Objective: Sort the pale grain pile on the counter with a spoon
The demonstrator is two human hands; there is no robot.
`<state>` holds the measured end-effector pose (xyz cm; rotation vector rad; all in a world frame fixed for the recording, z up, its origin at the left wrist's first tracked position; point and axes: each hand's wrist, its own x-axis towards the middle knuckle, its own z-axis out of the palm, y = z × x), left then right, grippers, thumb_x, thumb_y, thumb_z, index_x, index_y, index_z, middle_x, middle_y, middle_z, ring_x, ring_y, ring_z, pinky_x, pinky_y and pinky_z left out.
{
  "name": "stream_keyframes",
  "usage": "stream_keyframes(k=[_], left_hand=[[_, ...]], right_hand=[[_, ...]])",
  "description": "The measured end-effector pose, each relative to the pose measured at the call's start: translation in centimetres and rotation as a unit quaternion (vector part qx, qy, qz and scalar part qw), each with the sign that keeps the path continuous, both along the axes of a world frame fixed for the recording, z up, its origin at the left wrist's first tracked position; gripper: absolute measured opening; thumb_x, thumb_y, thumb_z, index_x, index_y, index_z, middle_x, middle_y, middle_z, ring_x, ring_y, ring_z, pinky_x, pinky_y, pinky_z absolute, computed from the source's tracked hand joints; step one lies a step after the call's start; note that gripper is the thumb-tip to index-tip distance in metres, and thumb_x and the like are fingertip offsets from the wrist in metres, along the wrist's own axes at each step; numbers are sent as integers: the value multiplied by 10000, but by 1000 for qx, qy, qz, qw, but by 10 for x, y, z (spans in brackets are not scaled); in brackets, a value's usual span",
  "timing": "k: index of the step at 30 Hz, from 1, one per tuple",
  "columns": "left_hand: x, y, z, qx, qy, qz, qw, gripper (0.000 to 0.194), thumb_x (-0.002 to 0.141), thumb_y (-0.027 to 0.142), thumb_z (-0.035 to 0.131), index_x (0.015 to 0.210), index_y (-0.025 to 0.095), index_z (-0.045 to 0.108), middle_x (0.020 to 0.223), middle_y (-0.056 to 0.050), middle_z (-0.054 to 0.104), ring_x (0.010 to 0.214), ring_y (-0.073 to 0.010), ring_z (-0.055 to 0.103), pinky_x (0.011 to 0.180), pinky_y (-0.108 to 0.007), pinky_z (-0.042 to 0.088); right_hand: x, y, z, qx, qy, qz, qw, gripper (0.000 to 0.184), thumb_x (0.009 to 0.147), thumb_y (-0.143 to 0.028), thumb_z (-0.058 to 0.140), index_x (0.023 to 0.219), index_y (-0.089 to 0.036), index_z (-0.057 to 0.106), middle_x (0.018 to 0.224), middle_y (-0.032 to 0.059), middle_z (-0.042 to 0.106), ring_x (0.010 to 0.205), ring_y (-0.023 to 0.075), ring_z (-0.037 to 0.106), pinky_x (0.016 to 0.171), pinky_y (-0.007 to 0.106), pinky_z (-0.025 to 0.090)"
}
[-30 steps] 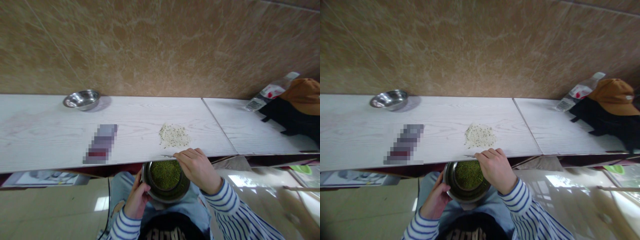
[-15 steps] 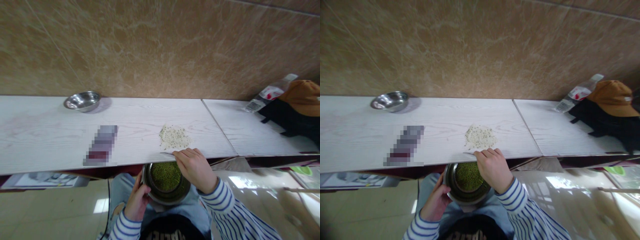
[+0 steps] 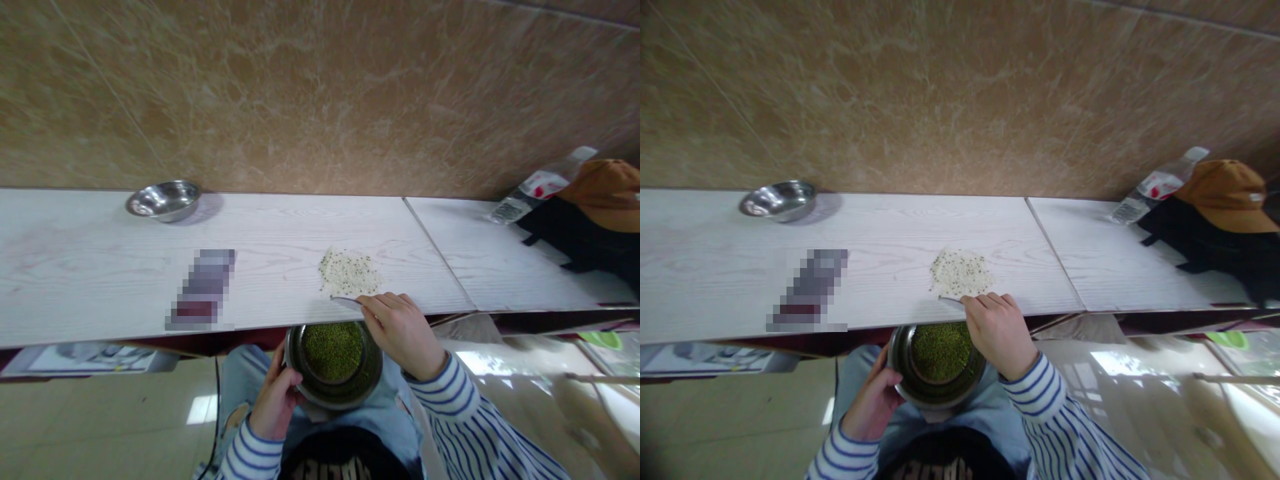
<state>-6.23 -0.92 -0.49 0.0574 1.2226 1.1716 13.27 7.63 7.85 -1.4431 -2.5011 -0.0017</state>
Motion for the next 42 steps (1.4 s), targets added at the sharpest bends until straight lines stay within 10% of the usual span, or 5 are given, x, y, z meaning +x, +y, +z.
stream_keyframes(k=[42], left_hand=[[-3,0,2,11,13,8,1000,703,539,94,541,1216,276,483,926,-7,596,684,-148,500,510,-257,413]], right_hand=[[-2,6,1,-6,8,29,1000,204,877,-183,458,1010,-224,607,831,11,670,829,134,566,730,285,328]])
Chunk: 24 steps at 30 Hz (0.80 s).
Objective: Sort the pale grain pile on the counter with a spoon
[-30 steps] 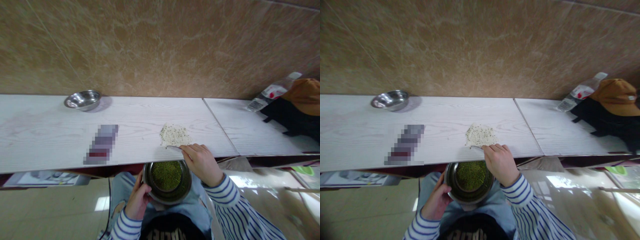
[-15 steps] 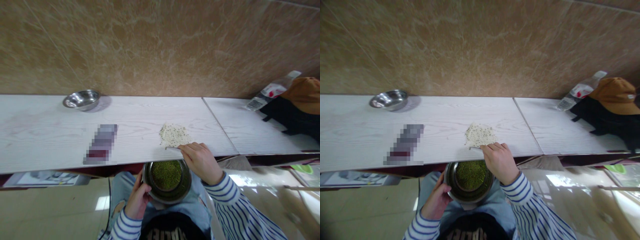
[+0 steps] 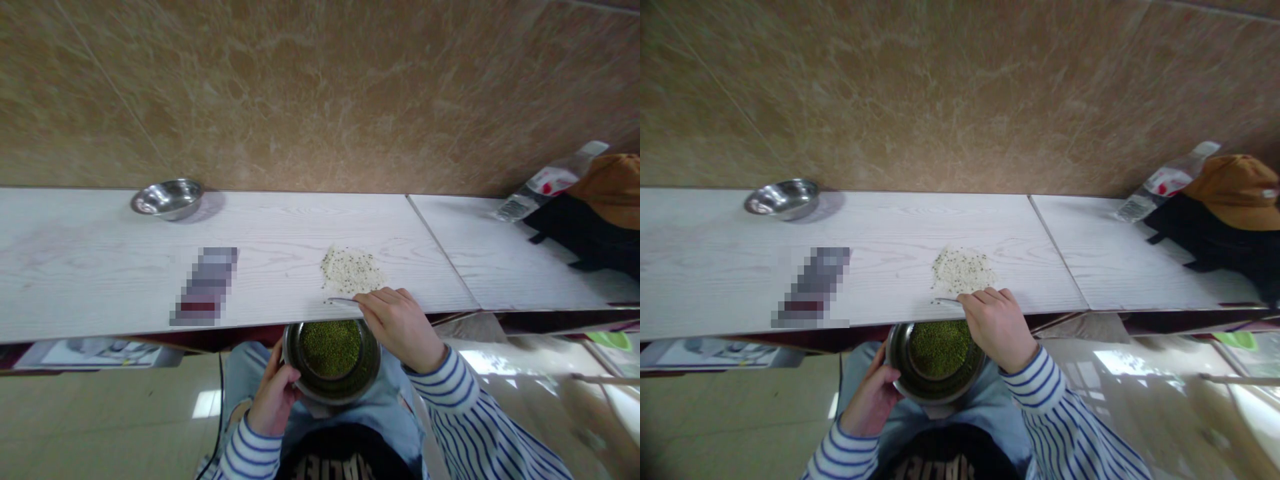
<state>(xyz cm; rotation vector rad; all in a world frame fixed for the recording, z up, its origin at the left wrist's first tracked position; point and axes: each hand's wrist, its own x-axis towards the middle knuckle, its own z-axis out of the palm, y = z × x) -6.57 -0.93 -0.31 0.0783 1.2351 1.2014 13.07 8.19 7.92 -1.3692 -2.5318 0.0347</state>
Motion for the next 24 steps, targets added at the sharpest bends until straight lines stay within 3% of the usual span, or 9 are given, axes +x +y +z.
stream_keyframes(k=[10,18,24], left_hand=[[-4,-1,-1,-5,10,2,1000,747,526,129,561,1250,291,471,947,-1,609,689,-154,514,523,-262,391],[-5,1,-1,5,7,-1,1000,729,529,116,544,1234,290,475,984,-16,596,726,-173,508,522,-279,406],[-4,2,-1,1,7,1,1000,743,530,106,548,1244,290,469,925,-5,604,694,-155,506,519,-259,403]], right_hand=[[-20,0,-1,-9,0,30,1000,208,878,-178,450,1009,-221,605,817,21,652,833,145,542,741,290,307],[-18,-16,3,-22,3,60,998,205,883,-185,442,996,-230,606,827,19,651,831,150,545,754,305,322],[-14,-8,0,-6,15,-17,1000,225,882,-196,423,1031,-199,591,823,39,652,812,161,567,751,305,362]])
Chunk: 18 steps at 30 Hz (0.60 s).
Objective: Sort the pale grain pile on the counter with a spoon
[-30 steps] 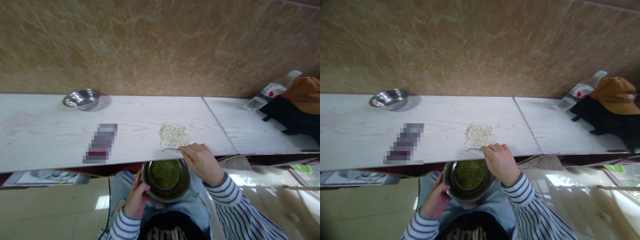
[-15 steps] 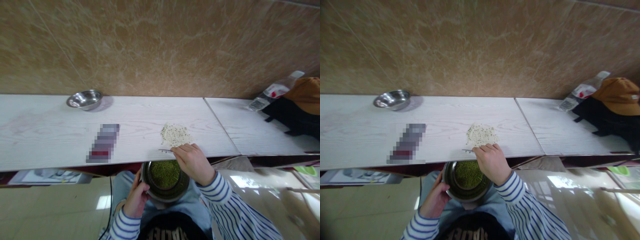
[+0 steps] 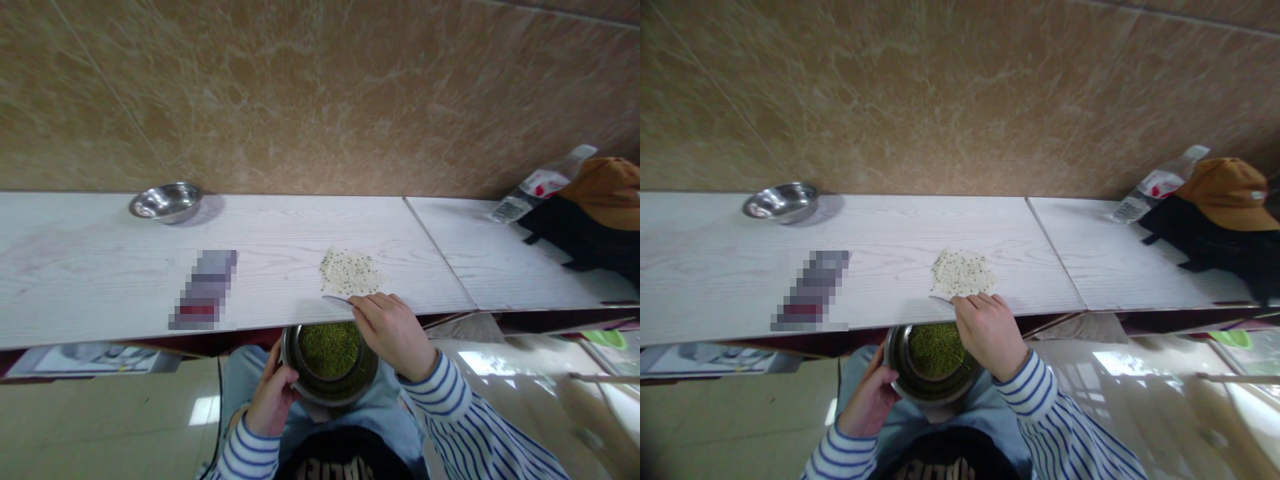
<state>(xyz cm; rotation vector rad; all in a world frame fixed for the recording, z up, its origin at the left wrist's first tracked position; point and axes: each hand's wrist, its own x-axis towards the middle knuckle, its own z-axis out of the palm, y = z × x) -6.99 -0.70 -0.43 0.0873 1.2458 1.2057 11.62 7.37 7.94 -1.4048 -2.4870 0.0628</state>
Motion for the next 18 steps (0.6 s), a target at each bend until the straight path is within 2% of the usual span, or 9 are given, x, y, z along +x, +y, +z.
stream_keyframes(k=[4,10,18], left_hand=[[0,0,0,4,-4,-5,1000,747,533,98,548,1255,270,460,917,-11,607,678,-144,501,512,-241,401],[-3,0,1,8,-5,-3,1000,760,547,97,530,1282,262,435,962,-22,612,681,-148,506,496,-241,406],[-5,3,-3,5,-15,7,1000,763,540,96,550,1277,271,449,943,-17,619,670,-138,504,512,-240,413]], right_hand=[[-18,9,-2,-17,14,-35,999,255,887,-213,393,1079,-176,556,884,57,662,796,158,593,753,280,398],[-44,17,-6,-65,11,-62,996,260,875,-236,380,1065,-183,550,855,53,673,732,163,621,662,264,411],[-25,33,-10,-63,-2,-135,989,232,861,-240,390,1005,-193,566,815,45,681,707,165,626,628,258,393]])
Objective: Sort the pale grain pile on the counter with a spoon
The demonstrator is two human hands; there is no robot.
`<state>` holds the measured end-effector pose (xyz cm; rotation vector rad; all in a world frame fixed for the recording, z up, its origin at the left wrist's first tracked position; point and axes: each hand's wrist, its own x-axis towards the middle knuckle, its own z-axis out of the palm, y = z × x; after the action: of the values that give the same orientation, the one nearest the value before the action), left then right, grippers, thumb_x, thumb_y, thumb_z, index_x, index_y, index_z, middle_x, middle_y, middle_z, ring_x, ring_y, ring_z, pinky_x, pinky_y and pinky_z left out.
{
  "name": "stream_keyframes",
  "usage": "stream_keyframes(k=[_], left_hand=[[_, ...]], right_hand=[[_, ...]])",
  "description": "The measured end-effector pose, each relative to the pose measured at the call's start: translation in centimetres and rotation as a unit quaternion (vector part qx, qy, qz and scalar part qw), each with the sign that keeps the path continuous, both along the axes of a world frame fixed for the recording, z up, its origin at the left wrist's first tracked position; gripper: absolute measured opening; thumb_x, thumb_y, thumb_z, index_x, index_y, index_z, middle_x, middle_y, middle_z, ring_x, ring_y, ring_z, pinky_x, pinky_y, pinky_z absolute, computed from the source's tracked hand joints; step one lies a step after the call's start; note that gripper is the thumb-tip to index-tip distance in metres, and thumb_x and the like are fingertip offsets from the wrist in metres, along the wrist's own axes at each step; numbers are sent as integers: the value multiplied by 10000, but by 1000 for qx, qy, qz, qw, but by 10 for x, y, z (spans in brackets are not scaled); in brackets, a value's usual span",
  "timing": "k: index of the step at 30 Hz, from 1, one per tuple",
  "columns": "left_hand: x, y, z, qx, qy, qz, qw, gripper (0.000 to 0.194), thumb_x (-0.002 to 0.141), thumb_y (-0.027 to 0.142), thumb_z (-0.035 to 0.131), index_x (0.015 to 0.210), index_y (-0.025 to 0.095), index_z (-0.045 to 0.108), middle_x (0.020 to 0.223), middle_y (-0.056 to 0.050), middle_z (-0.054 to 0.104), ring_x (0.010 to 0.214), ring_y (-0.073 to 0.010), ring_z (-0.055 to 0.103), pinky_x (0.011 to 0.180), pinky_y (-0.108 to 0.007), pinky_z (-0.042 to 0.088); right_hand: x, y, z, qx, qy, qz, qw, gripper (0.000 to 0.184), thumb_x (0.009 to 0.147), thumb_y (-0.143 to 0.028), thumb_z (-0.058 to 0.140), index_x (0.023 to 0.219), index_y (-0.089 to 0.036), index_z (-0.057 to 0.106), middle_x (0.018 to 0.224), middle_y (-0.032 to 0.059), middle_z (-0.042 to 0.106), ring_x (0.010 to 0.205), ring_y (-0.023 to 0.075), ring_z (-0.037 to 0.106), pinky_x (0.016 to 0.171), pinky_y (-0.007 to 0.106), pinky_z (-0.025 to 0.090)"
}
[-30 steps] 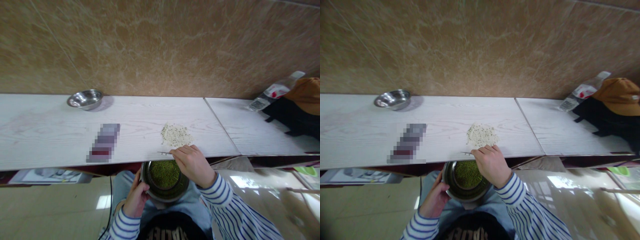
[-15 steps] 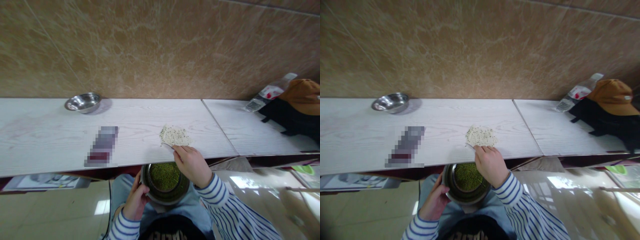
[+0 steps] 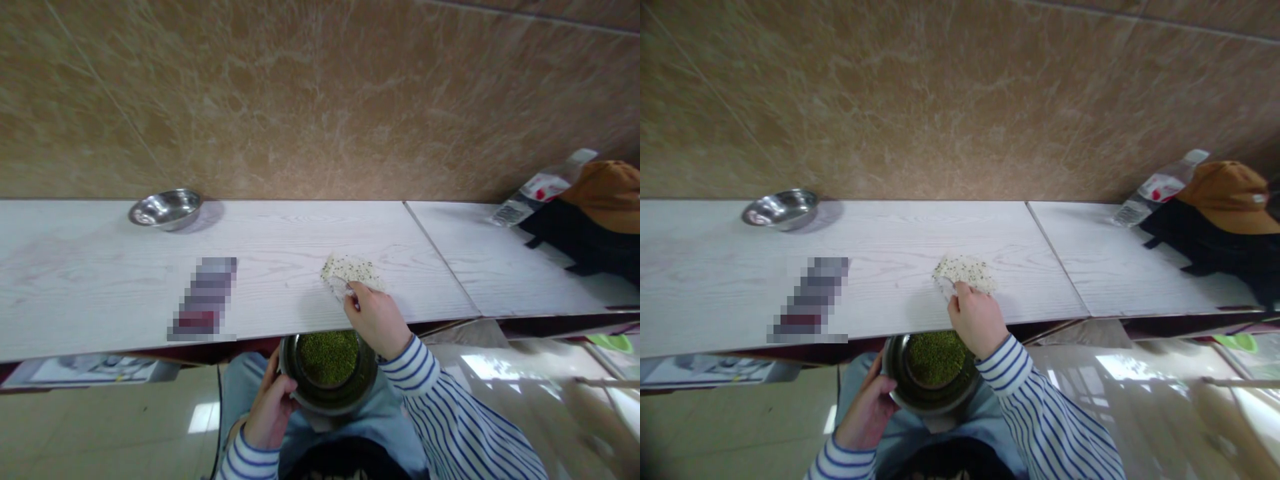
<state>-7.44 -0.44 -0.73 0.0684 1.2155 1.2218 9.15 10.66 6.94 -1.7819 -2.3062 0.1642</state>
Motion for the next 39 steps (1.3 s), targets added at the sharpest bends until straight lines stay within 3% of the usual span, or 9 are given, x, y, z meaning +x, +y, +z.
stream_keyframes(k=[13,22,31,39], left_hand=[[7,3,2,2,-3,-2,1000,760,547,82,542,1281,250,438,894,-18,622,676,-146,492,513,-253,429],[11,4,2,5,-9,-10,1000,763,545,91,551,1282,255,439,933,-20,613,678,-146,490,518,-258,434],[10,2,3,-4,-7,-13,1000,786,545,94,542,1303,261,419,887,-9,607,639,-134,462,505,-249,405],[8,2,1,-10,-2,-18,1000,802,538,116,549,1309,284,406,874,7,595,659,-149,487,501,-259,388]], right_hand=[[23,18,2,29,-39,-22,999,270,859,-258,390,1043,-210,580,809,29,692,675,166,632,595,264,389],[34,14,15,87,-45,-5,995,267,876,-273,397,1072,-246,576,856,2,692,688,153,620,620,270,369],[24,18,14,131,-114,39,984,244,900,-232,399,1066,-242,578,835,13,673,796,168,572,681,303,279],[17,11,12,105,-132,86,982,232,895,-214,419,1061,-242,579,881,40,666,852,180,525,702,319,243]])
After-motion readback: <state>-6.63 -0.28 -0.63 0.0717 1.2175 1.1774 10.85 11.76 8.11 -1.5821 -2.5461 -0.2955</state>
